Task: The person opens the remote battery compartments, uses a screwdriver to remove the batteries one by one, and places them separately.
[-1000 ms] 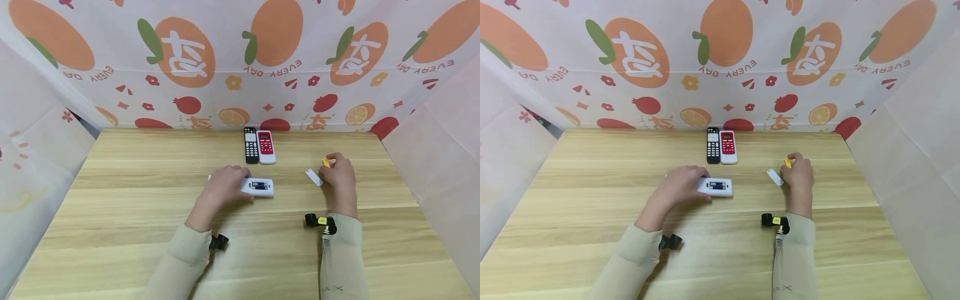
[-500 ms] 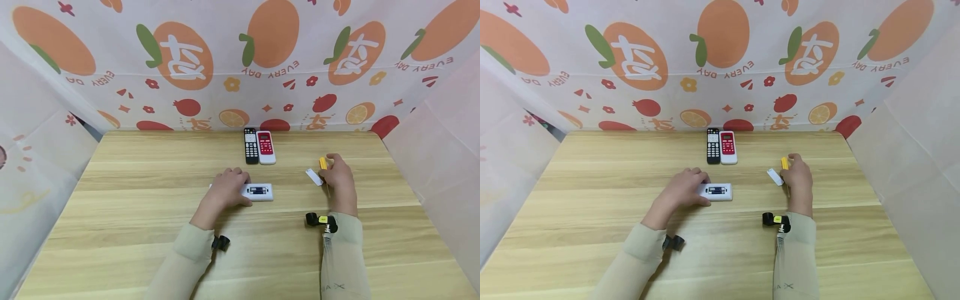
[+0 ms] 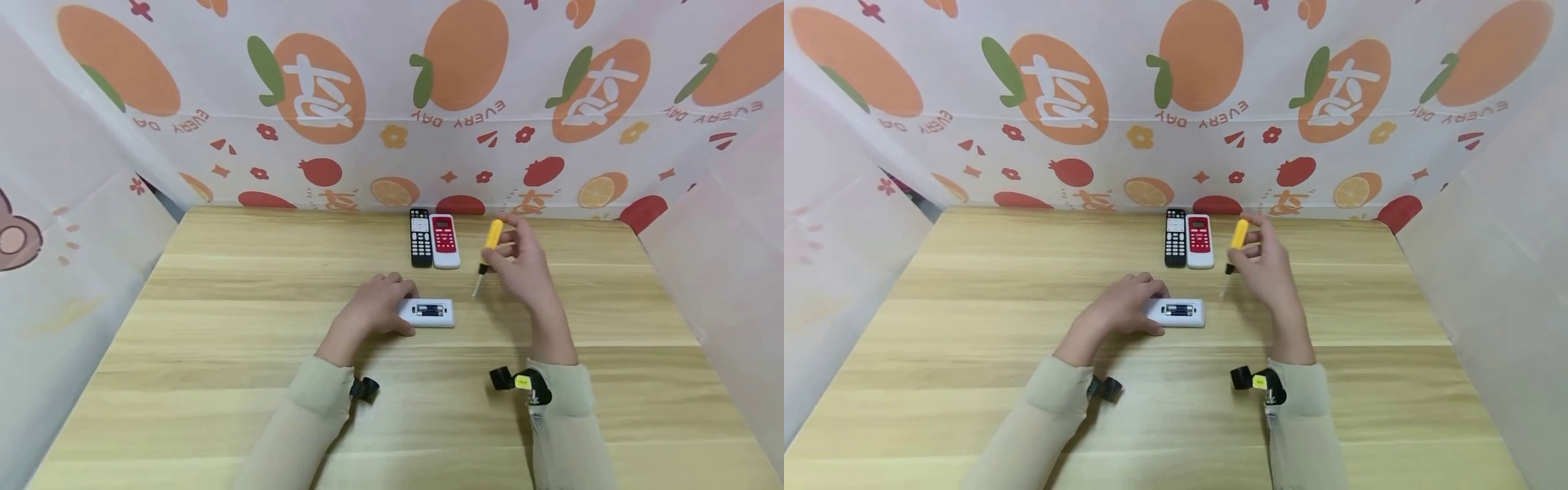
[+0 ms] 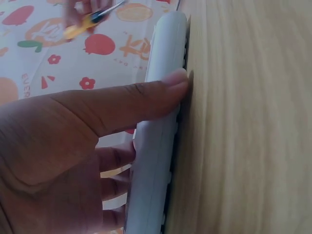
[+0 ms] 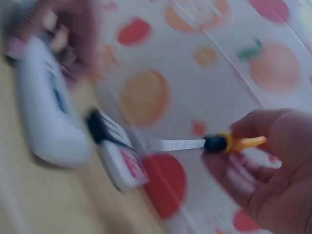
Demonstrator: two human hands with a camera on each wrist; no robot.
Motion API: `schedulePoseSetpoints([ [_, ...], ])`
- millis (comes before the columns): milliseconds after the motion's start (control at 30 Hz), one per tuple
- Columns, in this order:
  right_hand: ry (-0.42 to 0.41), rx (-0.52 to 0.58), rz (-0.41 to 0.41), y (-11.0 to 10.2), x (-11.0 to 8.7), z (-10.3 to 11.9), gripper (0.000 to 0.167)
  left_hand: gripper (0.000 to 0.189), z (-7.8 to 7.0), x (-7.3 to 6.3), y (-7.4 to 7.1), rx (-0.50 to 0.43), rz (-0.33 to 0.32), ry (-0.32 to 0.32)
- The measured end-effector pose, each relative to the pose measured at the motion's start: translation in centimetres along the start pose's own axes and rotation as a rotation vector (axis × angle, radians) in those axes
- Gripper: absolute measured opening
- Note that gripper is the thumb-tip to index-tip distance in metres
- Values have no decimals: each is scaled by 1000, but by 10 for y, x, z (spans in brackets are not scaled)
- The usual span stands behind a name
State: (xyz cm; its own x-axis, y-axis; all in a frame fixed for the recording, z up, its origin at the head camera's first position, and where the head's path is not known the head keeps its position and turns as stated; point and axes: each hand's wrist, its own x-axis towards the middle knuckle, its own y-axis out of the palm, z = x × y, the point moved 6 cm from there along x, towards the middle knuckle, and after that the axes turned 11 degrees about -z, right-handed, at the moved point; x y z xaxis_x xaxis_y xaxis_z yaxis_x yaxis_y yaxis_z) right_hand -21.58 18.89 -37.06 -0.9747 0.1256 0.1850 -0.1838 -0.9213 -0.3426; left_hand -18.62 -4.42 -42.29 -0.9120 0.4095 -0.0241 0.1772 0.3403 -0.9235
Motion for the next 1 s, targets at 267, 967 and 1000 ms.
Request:
schedulePoseSetpoints([
  [267, -185, 50, 115, 42, -26, 26, 54, 52, 3, 1, 2, -25, 6, -20],
  [967, -224, -206, 281, 59, -41, 34, 33, 52, 1, 1, 3, -39, 35, -45],
  [1000, -224, -226, 287, 59, -42, 35, 31, 51, 1, 2, 3, -40, 37, -48],
])
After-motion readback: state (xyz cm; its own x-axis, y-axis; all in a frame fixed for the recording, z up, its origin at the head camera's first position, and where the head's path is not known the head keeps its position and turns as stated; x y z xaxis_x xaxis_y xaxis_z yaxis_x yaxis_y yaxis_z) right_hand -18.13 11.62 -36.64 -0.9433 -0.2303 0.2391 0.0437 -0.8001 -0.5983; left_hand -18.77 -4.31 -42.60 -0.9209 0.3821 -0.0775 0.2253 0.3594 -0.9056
